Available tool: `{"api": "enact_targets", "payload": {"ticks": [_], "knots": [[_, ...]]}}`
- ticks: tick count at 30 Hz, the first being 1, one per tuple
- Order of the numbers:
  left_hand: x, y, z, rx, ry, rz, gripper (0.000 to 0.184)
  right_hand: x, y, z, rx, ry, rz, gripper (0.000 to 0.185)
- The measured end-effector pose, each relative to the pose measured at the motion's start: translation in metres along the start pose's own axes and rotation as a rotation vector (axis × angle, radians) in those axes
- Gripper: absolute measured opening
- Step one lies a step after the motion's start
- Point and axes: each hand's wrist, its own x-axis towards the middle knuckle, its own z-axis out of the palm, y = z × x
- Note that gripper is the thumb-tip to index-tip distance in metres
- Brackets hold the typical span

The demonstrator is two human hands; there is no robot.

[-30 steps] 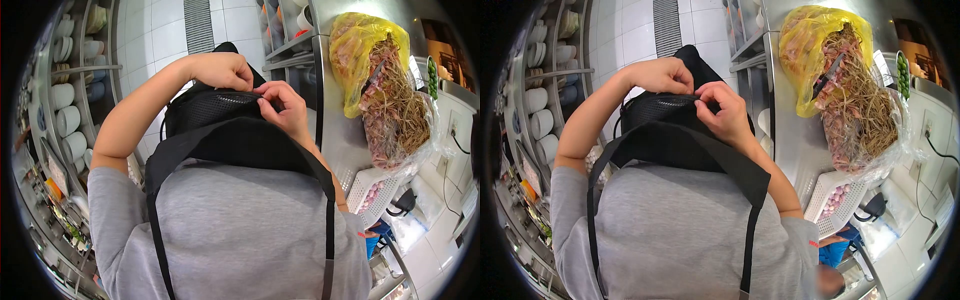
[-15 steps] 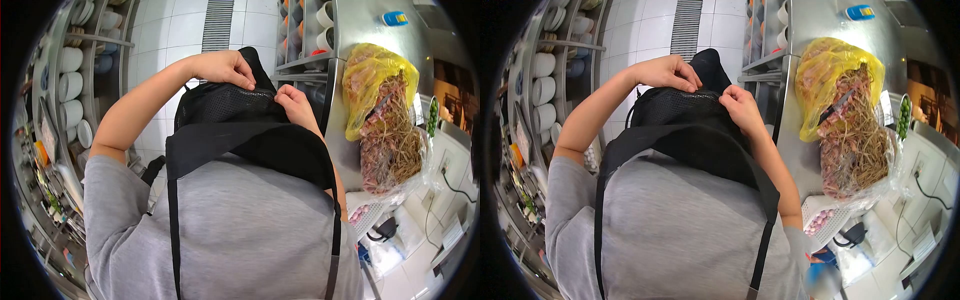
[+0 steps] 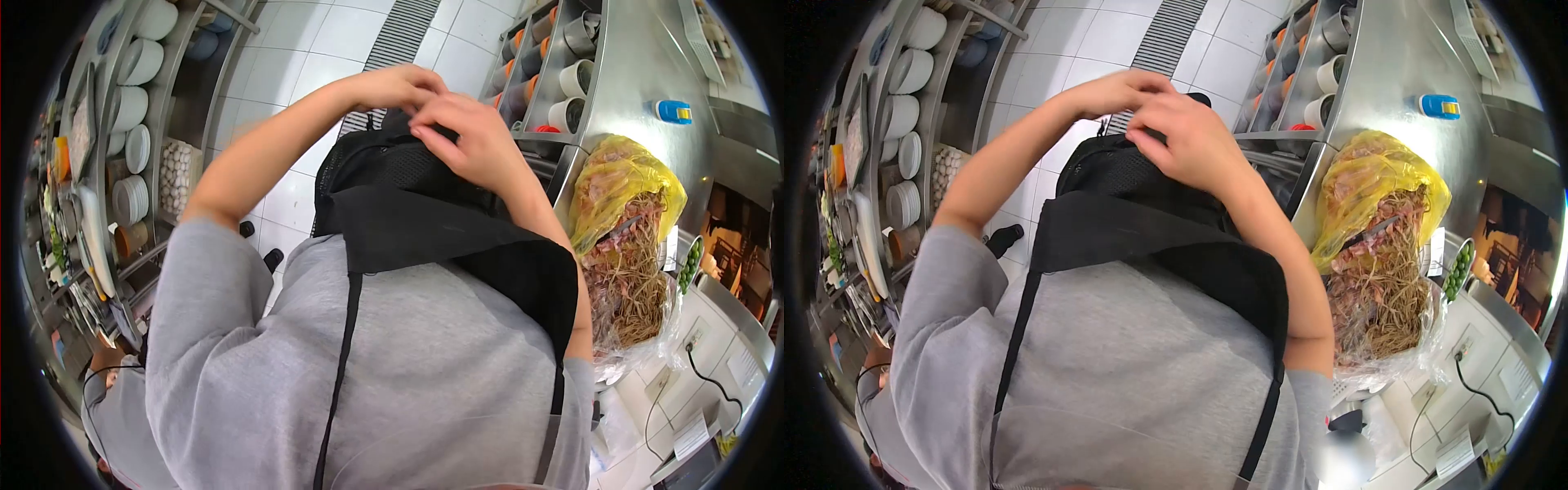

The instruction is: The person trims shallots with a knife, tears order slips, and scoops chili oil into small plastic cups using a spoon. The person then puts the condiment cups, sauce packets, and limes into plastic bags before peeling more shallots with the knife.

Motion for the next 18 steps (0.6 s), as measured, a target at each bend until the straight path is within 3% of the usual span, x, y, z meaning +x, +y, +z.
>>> {"api": "enact_targets", "payload": {"ticks": [2, 4, 5, 10, 12, 13, 18], "knots": [[-0.036, 0.007, -0.01, -0.039, 0.229, -0.01, 0.017, 0.024, 0.015, 0.012, -0.055, -0.103, -0.086, 0.017], [-0.072, -0.007, -0.021, 0.175, 0.243, -0.105, 0.01, 0.042, 0.029, 0.026, 0.067, -0.292, -0.164, 0.025], [-0.087, -0.01, -0.017, 0.237, 0.209, -0.11, 0.007, 0.048, 0.028, 0.03, 0.032, -0.479, -0.091, 0.03], [-0.121, -0.011, 0.015, 0.189, 0.119, -0.329, 0.019, 0.058, 0.03, 0.027, 0.014, -0.55, -0.052, 0.026], [-0.115, -0.012, 0.033, 0.294, 0.353, -0.186, 0.027, 0.059, 0.031, 0.015, 0.134, -0.819, 0.208, 0.022], [-0.112, -0.006, 0.039, 0.386, 0.41, -0.159, 0.03, 0.059, 0.032, 0.013, 0.142, -0.819, 0.264, 0.021], [-0.106, -0.014, 0.045, 0.691, 0.369, 0.028, 0.026, 0.057, 0.024, 0.017, 0.087, -0.825, 0.29, 0.02]]}}
